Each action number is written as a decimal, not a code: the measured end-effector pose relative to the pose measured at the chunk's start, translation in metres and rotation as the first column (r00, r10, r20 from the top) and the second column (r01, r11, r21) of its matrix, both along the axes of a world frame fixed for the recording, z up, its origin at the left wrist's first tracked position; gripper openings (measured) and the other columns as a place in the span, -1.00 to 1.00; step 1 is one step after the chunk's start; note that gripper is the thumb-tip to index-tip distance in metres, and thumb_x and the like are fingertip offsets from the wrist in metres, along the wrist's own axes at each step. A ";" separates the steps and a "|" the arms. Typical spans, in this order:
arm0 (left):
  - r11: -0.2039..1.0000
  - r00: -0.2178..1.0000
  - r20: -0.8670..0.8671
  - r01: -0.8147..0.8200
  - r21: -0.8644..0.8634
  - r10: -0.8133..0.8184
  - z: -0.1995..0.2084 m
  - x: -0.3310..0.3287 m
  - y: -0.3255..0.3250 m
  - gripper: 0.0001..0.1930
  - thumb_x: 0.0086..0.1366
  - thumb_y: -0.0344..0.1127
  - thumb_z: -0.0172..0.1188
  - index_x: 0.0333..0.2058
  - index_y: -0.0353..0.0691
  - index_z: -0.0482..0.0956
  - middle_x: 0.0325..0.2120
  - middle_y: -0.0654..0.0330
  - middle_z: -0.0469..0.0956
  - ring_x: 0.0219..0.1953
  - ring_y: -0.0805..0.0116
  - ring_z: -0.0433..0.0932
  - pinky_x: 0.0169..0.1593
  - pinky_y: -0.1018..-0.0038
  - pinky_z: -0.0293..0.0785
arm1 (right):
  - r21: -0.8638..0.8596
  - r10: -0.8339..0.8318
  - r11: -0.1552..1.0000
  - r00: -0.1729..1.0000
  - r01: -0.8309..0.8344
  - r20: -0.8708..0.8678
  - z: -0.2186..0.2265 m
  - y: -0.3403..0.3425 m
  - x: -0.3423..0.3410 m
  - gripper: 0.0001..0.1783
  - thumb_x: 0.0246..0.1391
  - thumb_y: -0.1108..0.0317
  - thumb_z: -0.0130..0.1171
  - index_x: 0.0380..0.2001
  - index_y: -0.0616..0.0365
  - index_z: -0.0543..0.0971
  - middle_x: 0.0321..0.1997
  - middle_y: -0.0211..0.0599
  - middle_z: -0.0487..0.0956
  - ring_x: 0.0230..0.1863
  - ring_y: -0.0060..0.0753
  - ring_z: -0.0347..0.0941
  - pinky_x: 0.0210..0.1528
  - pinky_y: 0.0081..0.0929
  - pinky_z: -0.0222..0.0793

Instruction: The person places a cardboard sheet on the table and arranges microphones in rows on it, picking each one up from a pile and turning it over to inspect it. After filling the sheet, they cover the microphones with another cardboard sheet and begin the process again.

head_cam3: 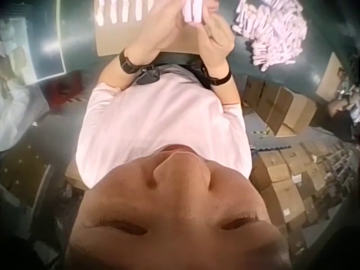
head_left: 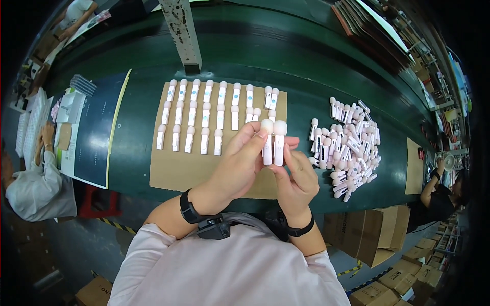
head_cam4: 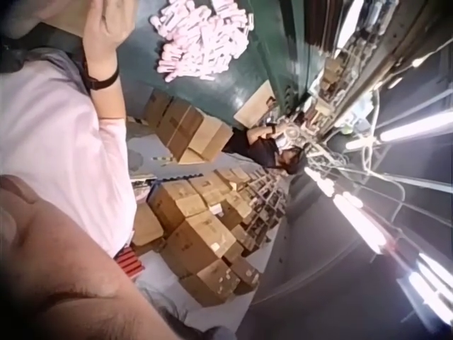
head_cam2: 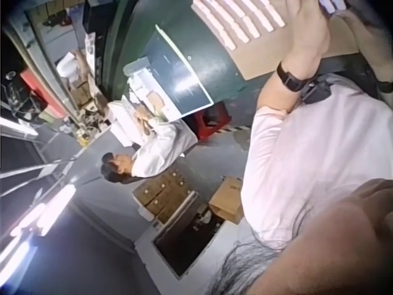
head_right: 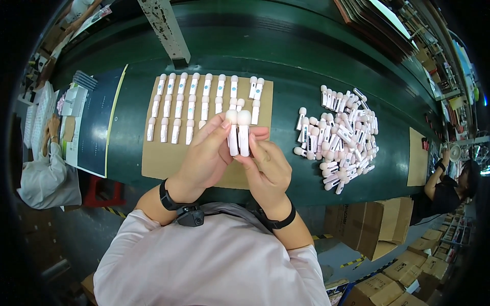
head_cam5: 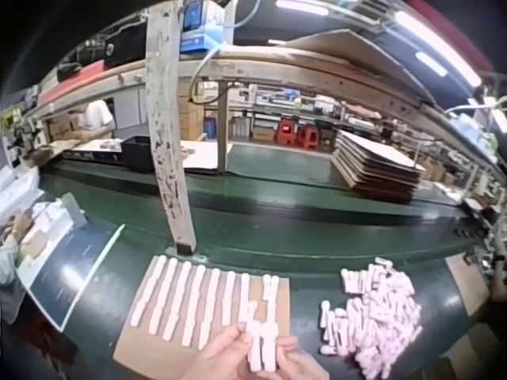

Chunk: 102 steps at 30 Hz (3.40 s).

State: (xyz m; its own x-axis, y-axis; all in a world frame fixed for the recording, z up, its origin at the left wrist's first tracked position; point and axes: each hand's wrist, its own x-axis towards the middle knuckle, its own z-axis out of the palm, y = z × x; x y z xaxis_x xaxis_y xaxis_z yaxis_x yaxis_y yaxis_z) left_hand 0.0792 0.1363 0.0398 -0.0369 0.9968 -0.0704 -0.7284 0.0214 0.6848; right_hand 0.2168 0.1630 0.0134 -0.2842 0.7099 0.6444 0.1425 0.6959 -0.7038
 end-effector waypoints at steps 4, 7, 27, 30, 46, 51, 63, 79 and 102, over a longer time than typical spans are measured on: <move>1.000 0.999 0.034 0.003 -0.013 -0.002 0.004 0.002 -0.001 -0.66 0.49 -0.23 -0.08 0.08 -0.36 0.28 0.07 -0.14 0.47 0.01 0.29 0.55 0.10 0.35 0.48 | -0.005 0.004 1.000 1.000 -0.004 0.018 0.001 -0.001 0.001 -0.50 -0.13 0.64 0.38 -0.01 0.34 0.59 -0.24 -0.15 0.59 -0.31 -0.36 0.49 -0.25 -0.55 0.42; 0.999 0.998 -0.041 0.039 0.021 -0.038 0.004 0.001 -0.003 -0.67 0.46 -0.34 -0.03 0.10 -0.38 0.28 0.06 -0.14 0.47 0.00 0.33 0.55 0.06 0.40 0.50 | -0.004 0.006 1.000 1.000 -0.006 0.021 0.000 0.000 0.000 -0.50 -0.13 0.65 0.38 -0.02 0.33 0.60 -0.24 -0.16 0.59 -0.30 -0.36 0.49 -0.25 -0.55 0.42; 0.997 0.998 -0.012 0.066 0.034 -0.066 0.020 -0.001 0.007 -0.68 0.43 -0.33 0.03 0.08 -0.36 0.35 0.02 -0.13 0.52 0.10 0.15 0.52 0.16 0.29 0.46 | 0.094 -0.001 0.996 1.000 -0.001 0.018 0.026 0.013 0.004 -0.55 -0.09 0.61 0.37 -0.04 0.29 0.61 -0.28 -0.14 0.60 -0.33 -0.31 0.52 -0.31 -0.52 0.44; 0.994 0.999 -0.034 0.043 0.096 -0.040 0.033 -0.001 0.010 -0.72 0.45 -0.30 0.00 0.04 -0.32 0.37 0.02 -0.14 0.52 0.10 0.11 0.52 0.18 0.23 0.45 | 0.022 0.074 0.997 0.997 -0.073 -0.033 0.048 0.023 0.007 -0.57 -0.06 0.58 0.36 -0.04 0.30 0.61 -0.28 -0.13 0.61 -0.31 -0.32 0.52 -0.27 -0.53 0.43; 0.971 0.983 -0.124 -0.106 0.216 0.135 0.049 -0.043 0.014 -0.93 0.44 -0.32 0.00 -0.27 -0.13 0.36 -0.53 0.27 0.38 -0.50 0.45 0.37 -0.36 0.48 0.37 | 0.071 0.024 0.997 0.981 -0.010 -0.193 0.226 0.137 0.064 -0.66 0.33 0.34 0.04 0.06 0.32 0.53 -0.13 -0.29 0.61 -0.17 -0.56 0.52 -0.14 -0.64 0.42; 0.968 0.979 -0.132 -0.125 0.217 0.156 0.040 -0.058 0.008 -0.94 0.43 -0.33 -0.01 -0.28 -0.13 0.36 -0.54 0.28 0.38 -0.50 0.45 0.37 -0.37 0.48 0.36 | -0.191 0.090 0.966 0.916 -0.177 -0.391 0.278 0.203 0.037 -0.63 0.34 0.23 0.04 0.08 0.24 0.51 -0.06 -0.30 0.60 -0.13 -0.50 0.54 -0.09 -0.60 0.41; 0.929 0.929 -0.075 -0.352 0.110 0.361 0.021 -0.100 -0.032 -0.93 0.42 -0.34 -0.04 -0.29 -0.13 0.34 -0.56 0.29 0.36 -0.52 0.48 0.33 -0.38 0.50 0.31 | -0.332 -0.060 0.943 0.965 -0.028 -0.253 0.344 0.295 -0.019 -0.67 0.32 0.14 0.08 -0.01 0.12 0.55 -0.16 -0.36 0.63 -0.21 -0.57 0.54 -0.30 -0.61 0.42; 0.959 0.967 -0.001 -0.251 0.128 0.254 0.007 -0.100 -0.029 -0.84 0.44 -0.27 -0.16 -0.21 -0.19 0.36 -0.52 0.20 0.43 -0.47 0.39 0.38 -0.34 0.42 0.35 | -0.143 -0.242 0.959 0.969 0.247 0.048 0.354 0.304 0.082 -0.62 0.24 0.06 0.16 -0.11 0.14 0.65 -0.28 -0.36 0.69 -0.35 -0.63 0.53 -0.33 -0.65 0.39; 0.946 0.889 -0.325 -0.298 0.125 0.323 -0.009 -0.097 -0.029 -0.81 0.39 -0.36 0.08 -0.08 -0.29 0.43 -0.21 0.23 0.49 -0.13 0.41 0.48 -0.02 0.42 0.43 | 0.373 -0.655 0.755 0.655 0.540 0.377 0.321 0.350 0.100 -0.53 0.16 -0.02 0.14 -0.19 0.22 0.67 -0.38 -0.07 0.66 -0.31 -0.20 0.60 -0.19 -0.36 0.43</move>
State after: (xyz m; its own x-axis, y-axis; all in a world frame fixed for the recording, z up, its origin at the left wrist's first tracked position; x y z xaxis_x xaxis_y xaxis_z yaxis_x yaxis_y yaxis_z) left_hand -0.0176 0.1070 0.0313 -0.3547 0.9324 0.0702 -0.4155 -0.2244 0.8814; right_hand 0.3170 0.5125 0.3346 -0.1434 0.6954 0.7041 0.8410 0.4607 -0.2837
